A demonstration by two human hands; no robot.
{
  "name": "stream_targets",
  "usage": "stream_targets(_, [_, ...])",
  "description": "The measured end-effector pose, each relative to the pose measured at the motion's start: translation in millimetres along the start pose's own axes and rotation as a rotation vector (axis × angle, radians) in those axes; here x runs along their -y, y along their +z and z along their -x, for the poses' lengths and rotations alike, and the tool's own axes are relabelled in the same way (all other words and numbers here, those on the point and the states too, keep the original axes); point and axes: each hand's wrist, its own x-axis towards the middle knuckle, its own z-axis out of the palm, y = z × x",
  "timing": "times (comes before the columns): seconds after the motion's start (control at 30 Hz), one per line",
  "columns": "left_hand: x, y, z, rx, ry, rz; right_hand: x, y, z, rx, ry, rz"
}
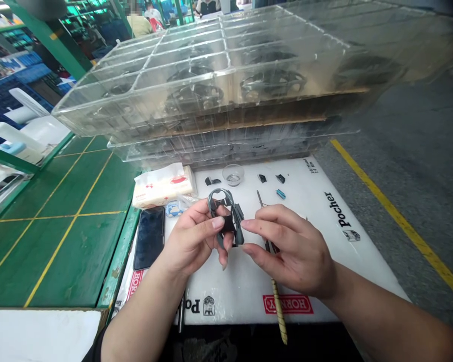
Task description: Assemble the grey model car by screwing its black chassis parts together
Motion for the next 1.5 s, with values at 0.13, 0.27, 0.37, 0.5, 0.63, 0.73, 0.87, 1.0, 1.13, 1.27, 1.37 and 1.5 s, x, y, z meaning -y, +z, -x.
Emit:
stream_targets(0.13, [-0.2, -1.9, -0.7, 0.008, -0.005, 0.053, -2.0, 1.1, -0.1, 0.013, 0.004, -0.042])
stream_targets(0.27, [0.2, -5.5, -0.7, 0.061, -0.013, 0.109, -3.3, 1.6, -0.1, 0.045, 0.007, -0.094])
stream_targets(0.37, [-0.2, -6.2, -0.1, 0.074, -0.023, 0.132, -1.8, 1.6, -0.5, 0.043, 0.026, -0.132])
stream_targets(0.5, [-1.1, -5.1, 0.3, 0.069, -0.034, 0.14, 0.5, 1.2, -1.8, 0.02, 0.04, -0.145])
stream_targets(0.63, [-1.3, -5.1, 0.2, 0.078, -0.036, 0.143, -0.4, 1.1, -2.1, 0.033, 0.039, -0.152])
stream_targets(0.73, [-1.5, -5.2, 0.2, 0.079, -0.034, 0.146, -1.4, 1.5, -1.7, 0.022, 0.037, -0.148])
stream_targets(0.87, [-1.0, -5.3, 0.8, 0.088, -0.034, 0.149, -1.2, 2.1, -1.9, 0.024, 0.033, -0.16])
stream_targets(1.0, [-0.2, -6.0, 1.2, 0.09, -0.041, 0.136, -1.1, 2.0, -3.1, 0.024, 0.045, -0.163])
stream_targets(1.13, [-0.8, -6.6, 0.6, 0.078, -0.046, 0.128, -0.6, 1.5, -2.6, 0.045, 0.04, -0.183])
stream_targets(1.27, [-1.0, -6.0, 0.3, 0.064, -0.043, 0.096, 1.4, 1.2, -0.5, 0.006, 0.198, -0.218])
stream_targets(1.37, [1.2, -5.2, 1.7, 0.078, -0.044, 0.017, 1.3, 0.7, -0.7, -0.004, 0.457, -0.327])
stream_targets(1.5, [5.7, -5.4, 5.1, 0.121, -0.082, -0.096, -1.7, -0.8, -2.4, 0.075, 0.675, -0.562])
